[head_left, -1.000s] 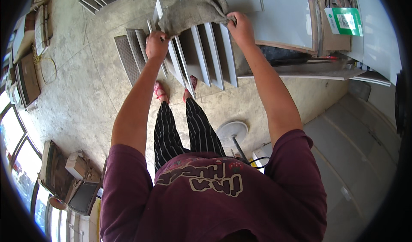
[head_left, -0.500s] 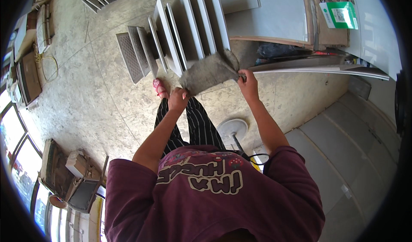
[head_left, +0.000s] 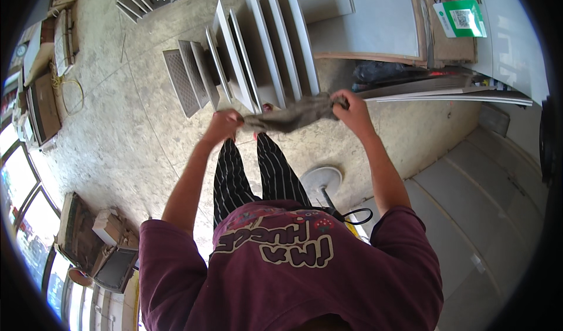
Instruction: The person cleans a stack of tiles and individual smaller tiles with a cloth by hand.
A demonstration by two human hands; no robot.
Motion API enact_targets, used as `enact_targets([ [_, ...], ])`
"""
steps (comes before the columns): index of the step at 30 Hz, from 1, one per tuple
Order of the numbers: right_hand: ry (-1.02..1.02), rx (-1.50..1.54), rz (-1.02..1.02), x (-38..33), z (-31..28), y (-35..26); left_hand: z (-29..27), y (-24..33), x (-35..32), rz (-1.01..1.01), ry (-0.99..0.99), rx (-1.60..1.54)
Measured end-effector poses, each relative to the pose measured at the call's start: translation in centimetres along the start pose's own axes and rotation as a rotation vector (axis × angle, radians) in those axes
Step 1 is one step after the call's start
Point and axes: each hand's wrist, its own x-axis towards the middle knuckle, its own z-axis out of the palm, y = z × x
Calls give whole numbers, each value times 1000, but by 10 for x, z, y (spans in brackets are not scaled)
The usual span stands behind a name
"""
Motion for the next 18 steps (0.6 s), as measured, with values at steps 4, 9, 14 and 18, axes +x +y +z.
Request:
enact_targets([
  [4,219,114,-309,65,-7,-44,-64,41,42,266,325,97],
  [9,431,39,-431,157,-1,-92,-119,85,107,465,782,207],
  [14,512,-145,-356,224,31,-86,-122,82,175,195,965,308],
  [18,497,-285,-355,230,54,-61,-93,54,191,75,790,253],
])
